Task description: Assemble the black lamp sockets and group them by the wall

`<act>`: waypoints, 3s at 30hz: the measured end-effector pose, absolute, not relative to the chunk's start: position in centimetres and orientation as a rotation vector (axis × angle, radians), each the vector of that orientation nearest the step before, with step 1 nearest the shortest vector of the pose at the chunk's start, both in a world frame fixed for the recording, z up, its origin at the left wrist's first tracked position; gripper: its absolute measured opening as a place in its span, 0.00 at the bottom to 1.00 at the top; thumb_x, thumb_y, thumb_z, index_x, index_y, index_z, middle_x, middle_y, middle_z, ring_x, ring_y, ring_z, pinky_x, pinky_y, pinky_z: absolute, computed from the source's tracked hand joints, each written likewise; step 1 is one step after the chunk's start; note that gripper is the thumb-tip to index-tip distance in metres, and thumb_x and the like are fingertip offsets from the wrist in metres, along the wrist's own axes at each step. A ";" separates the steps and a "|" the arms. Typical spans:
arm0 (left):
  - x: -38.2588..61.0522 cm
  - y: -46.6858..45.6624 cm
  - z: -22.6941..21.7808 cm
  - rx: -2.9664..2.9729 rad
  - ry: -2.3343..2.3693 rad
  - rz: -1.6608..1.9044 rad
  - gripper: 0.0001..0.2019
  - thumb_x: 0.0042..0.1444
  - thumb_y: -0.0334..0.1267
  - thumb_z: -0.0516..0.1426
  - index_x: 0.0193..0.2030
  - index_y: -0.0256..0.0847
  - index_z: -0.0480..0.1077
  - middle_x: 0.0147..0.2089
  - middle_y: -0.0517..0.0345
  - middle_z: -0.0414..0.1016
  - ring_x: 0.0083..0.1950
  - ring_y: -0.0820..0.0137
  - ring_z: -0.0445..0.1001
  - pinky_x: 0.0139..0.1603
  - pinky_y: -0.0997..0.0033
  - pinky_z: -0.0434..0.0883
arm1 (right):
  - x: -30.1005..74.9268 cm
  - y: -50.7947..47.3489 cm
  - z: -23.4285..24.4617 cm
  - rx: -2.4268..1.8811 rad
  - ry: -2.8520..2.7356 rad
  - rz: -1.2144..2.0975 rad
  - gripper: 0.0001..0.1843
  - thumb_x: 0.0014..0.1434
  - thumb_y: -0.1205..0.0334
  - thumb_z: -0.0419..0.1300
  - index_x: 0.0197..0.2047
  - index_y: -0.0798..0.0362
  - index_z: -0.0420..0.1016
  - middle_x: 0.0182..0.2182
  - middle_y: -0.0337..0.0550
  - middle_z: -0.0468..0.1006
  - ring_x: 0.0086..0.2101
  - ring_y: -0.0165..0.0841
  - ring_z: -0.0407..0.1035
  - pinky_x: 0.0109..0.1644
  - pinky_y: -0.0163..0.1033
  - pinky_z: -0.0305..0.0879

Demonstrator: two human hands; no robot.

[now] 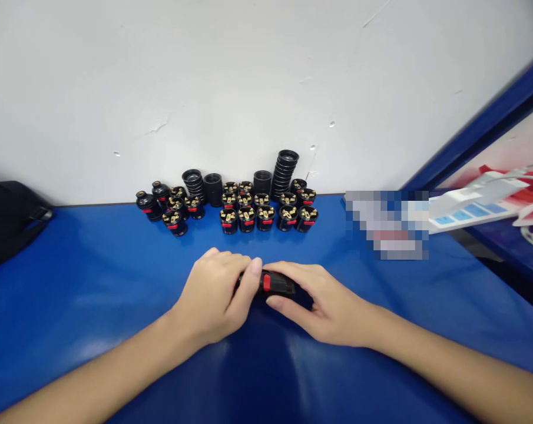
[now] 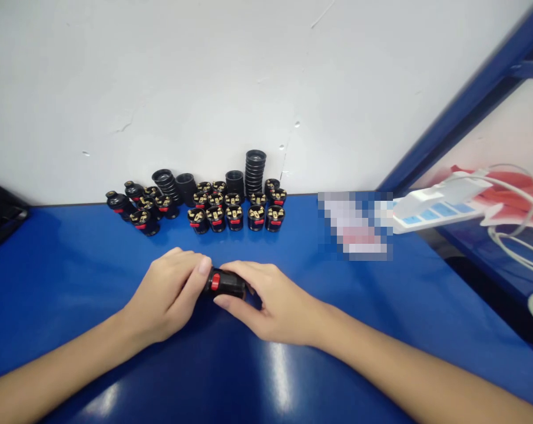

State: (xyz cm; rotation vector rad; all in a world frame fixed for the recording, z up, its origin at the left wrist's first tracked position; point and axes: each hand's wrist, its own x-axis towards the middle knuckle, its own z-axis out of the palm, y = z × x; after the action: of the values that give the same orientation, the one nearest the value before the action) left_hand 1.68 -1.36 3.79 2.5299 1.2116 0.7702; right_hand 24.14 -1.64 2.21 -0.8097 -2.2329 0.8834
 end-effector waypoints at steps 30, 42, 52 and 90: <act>2.3 -1.3 3.1 2.356 1.335 0.954 0.27 0.75 0.38 0.45 0.20 0.41 0.59 0.18 0.65 0.66 0.21 0.74 0.59 0.33 0.63 0.55 | 23.8 -2.2 2.1 -0.787 -2.358 0.297 0.18 0.80 0.55 0.52 0.67 0.50 0.67 0.46 0.49 0.81 0.42 0.38 0.80 0.47 0.42 0.80; 2.0 -1.2 2.5 2.460 1.353 0.916 0.27 0.74 0.40 0.47 0.20 0.40 0.63 0.18 0.64 0.62 0.23 0.73 0.61 0.36 0.61 0.54 | 23.5 -2.3 2.1 -0.939 -2.021 0.880 0.07 0.75 0.58 0.61 0.54 0.49 0.72 0.40 0.42 0.83 0.35 0.33 0.80 0.40 0.39 0.80; 2.2 -1.0 2.9 2.243 1.362 0.926 0.28 0.76 0.41 0.43 0.20 0.42 0.54 0.17 0.63 0.62 0.21 0.72 0.57 0.31 0.63 0.56 | 23.8 -2.2 1.4 -0.655 -2.165 0.276 0.21 0.73 0.69 0.63 0.64 0.44 0.68 0.52 0.49 0.78 0.52 0.41 0.78 0.57 0.49 0.81; 1.7 -1.0 2.6 2.442 1.257 1.075 0.23 0.75 0.36 0.46 0.24 0.41 0.56 0.20 0.66 0.60 0.23 0.73 0.57 0.33 0.63 0.55 | 23.7 -2.0 1.1 -0.653 -2.048 0.672 0.23 0.70 0.72 0.64 0.64 0.45 0.70 0.52 0.46 0.79 0.48 0.36 0.80 0.49 0.39 0.80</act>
State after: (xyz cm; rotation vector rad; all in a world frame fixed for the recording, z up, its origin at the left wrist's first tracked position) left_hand 1.66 -1.01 2.59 2.4419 1.2574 1.0754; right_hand 23.66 -2.00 1.15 -0.6534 -2.0482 0.6725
